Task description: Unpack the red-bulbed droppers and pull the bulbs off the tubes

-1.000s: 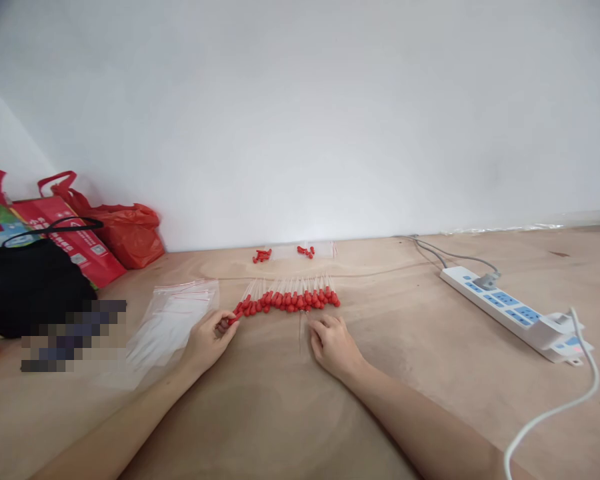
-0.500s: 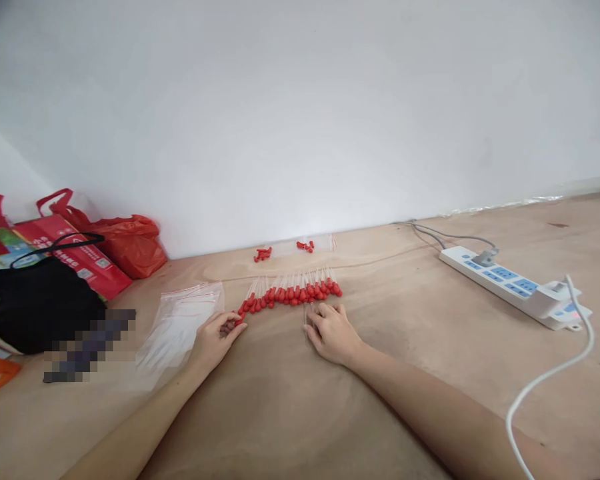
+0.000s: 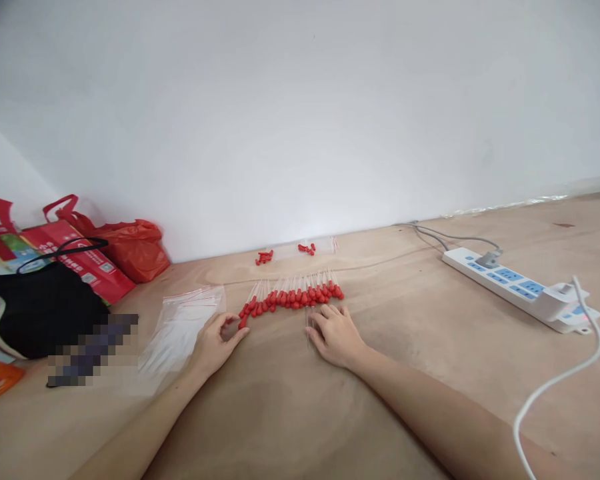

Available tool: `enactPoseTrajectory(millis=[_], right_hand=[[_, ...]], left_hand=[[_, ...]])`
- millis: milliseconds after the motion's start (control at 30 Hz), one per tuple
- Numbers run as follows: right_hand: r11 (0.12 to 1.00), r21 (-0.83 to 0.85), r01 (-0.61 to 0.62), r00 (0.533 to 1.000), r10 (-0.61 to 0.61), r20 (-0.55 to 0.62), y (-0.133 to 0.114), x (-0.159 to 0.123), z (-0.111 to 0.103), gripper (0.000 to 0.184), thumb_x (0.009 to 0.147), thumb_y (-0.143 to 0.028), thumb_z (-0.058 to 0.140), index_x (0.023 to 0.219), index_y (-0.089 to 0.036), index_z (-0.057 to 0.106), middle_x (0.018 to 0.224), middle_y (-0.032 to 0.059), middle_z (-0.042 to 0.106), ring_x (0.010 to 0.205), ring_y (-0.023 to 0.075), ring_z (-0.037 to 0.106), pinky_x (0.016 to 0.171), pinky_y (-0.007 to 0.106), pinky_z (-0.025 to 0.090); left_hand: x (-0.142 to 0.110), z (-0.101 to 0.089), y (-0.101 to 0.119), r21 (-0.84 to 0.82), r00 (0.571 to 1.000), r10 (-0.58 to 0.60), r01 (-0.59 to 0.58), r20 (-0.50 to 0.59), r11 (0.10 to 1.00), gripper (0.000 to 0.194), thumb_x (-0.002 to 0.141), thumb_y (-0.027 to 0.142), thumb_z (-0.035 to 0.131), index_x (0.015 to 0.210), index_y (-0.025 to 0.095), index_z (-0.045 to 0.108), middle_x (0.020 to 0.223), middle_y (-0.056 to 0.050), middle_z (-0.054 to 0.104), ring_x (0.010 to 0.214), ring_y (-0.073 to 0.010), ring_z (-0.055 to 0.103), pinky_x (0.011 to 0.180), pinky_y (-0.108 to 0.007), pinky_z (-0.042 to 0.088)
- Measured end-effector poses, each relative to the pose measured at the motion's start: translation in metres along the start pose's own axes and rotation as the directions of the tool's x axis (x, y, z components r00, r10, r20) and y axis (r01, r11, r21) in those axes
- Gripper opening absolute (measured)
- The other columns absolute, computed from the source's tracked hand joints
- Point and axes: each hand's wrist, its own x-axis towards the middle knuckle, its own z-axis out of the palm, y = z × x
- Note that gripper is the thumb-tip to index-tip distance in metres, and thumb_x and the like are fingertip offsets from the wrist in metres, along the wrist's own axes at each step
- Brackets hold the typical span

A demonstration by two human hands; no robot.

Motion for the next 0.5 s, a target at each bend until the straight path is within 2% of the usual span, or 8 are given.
enactPoseTrajectory(millis=[133, 267, 367, 500], right_hand=[[1.0, 0.017, -0.007, 0.997, 0.008, -0.071, 0.002, 0.0, 0.002, 0.022, 0.085, -0.029, 0.039, 0.098, -0.021, 0.055, 0.083, 0.0036, 0.056, 0.081, 0.0158, 0.05, 0.071, 0.03, 0.029], [0.999, 0.033, -0.008, 0.993, 0.012, -0.115, 0.004, 0.0, 0.003, 0.021, 0.084, -0.029, 0.041, 0.097, -0.02, 0.055, 0.082, 0.0039, 0.056, 0.08, 0.0156, 0.051, 0.071, 0.03, 0.03], [0.999, 0.04, -0.008, 0.993, 0.013, -0.116, 0.005, 0.0, 0.003, 0.022, 0.084, -0.03, 0.042, 0.097, -0.02, 0.056, 0.081, 0.004, 0.056, 0.079, 0.0158, 0.051, 0.071, 0.031, 0.031], [0.999, 0.041, -0.009, 0.993, 0.014, -0.118, 0.005, 0.0, 0.002, 0.021, 0.083, -0.03, 0.042, 0.094, -0.019, 0.056, 0.08, 0.0041, 0.055, 0.078, 0.0158, 0.05, 0.071, 0.03, 0.031]], left_hand=[[0.008, -0.009, -0.016, 0.241, 0.993, 0.09, -0.069, -0.076, 0.968, 0.019, 0.069, 0.025, 0.051, 0.085, 0.02, 0.058, 0.088, -0.007, 0.059, 0.083, -0.0236, 0.052, 0.074, -0.037, 0.042], [0.012, -0.011, -0.032, 0.421, 0.998, 0.057, -0.046, -0.012, 0.906, 0.016, 0.067, 0.027, 0.052, 0.077, 0.023, 0.063, 0.086, -0.006, 0.061, 0.079, -0.0247, 0.052, 0.066, -0.035, 0.04], [0.013, -0.01, -0.03, 0.46, 1.0, 0.018, -0.021, 0.011, 0.888, 0.014, 0.069, 0.028, 0.051, 0.071, 0.022, 0.063, 0.081, -0.005, 0.063, 0.078, -0.0251, 0.053, 0.062, -0.033, 0.038], [0.009, -0.014, -0.013, 0.414, 1.0, -0.006, -0.004, 0.024, 0.91, 0.012, 0.069, 0.027, 0.051, 0.074, 0.021, 0.06, 0.07, -0.003, 0.064, 0.074, -0.0247, 0.057, 0.063, -0.034, 0.037]])
